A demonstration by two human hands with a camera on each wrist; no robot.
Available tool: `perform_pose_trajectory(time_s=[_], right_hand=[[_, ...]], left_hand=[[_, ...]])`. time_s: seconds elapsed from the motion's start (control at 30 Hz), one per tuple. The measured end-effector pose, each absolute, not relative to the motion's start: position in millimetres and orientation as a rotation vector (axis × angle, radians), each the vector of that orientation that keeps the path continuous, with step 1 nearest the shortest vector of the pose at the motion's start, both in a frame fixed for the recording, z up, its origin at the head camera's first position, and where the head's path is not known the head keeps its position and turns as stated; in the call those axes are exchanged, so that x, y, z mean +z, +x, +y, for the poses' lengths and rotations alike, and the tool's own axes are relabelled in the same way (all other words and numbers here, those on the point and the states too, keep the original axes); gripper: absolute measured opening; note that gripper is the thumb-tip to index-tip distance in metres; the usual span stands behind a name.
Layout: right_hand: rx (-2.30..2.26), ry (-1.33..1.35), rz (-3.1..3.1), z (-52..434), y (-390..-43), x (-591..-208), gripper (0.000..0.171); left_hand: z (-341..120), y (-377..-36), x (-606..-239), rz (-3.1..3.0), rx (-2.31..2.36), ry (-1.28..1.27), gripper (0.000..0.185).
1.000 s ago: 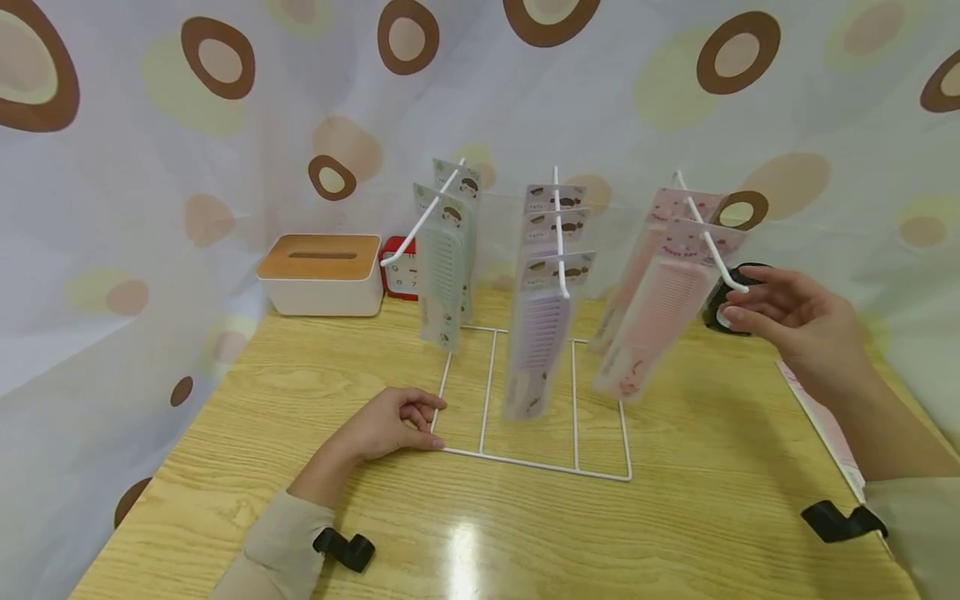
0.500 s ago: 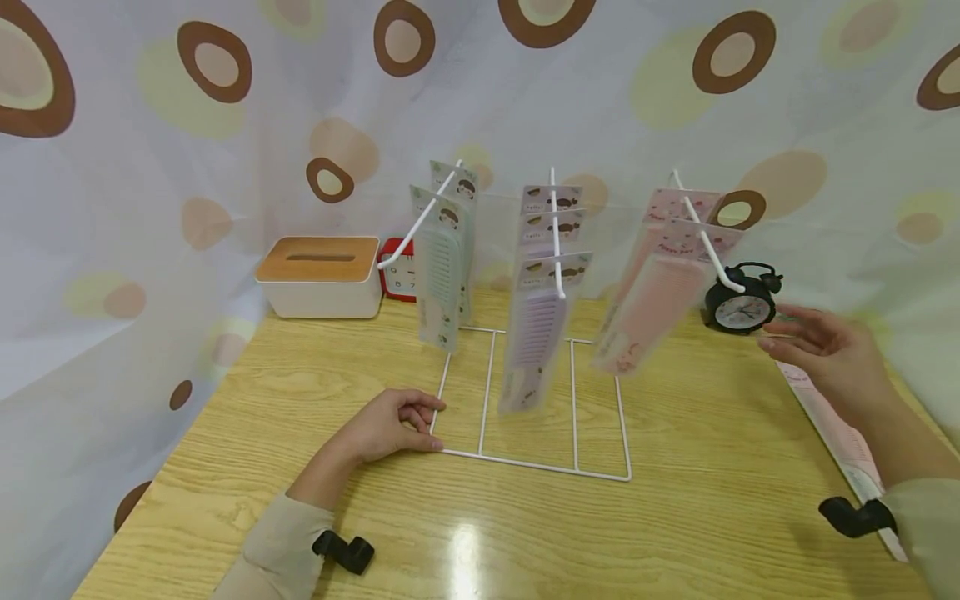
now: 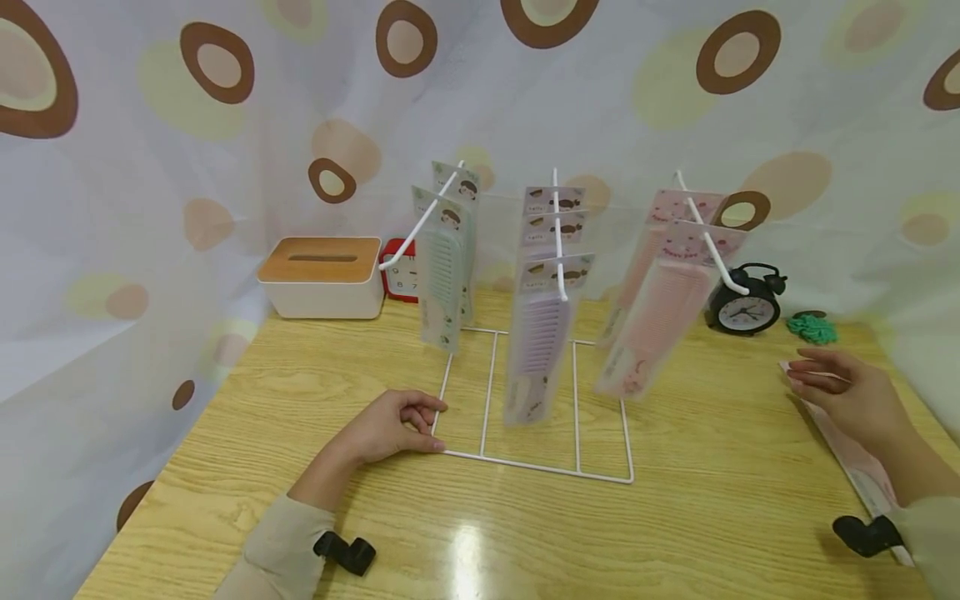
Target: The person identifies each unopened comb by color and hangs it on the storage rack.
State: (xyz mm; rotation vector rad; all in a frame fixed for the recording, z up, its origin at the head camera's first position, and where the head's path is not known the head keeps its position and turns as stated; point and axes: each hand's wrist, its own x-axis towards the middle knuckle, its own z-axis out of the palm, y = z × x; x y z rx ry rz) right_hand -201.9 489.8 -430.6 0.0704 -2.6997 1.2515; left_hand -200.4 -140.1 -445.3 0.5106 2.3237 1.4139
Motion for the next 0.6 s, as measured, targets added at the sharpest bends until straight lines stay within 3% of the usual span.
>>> perform_pose_trajectory(time_s=[0.13, 0.37, 0.6], right_hand=[[1.103, 0.032, -2.755, 497.8, -196.6, -440.1, 0.055], [0.747, -0.058, -2.916, 500.3, -189.4, -436.3, 0.062], [0.707, -0.180, -2.987, 503.6, -191.4, -433.7, 0.076]], left_hand=[[-139.5, -200.2, -445.6, 2.319, 1.419, 0.508, 0.054], [-140.2, -200.3, -446.2, 2.307, 1.431, 0.508, 0.054], [-140.0, -200.1, -445.4, 2.304, 1.430, 0.505, 0.055]])
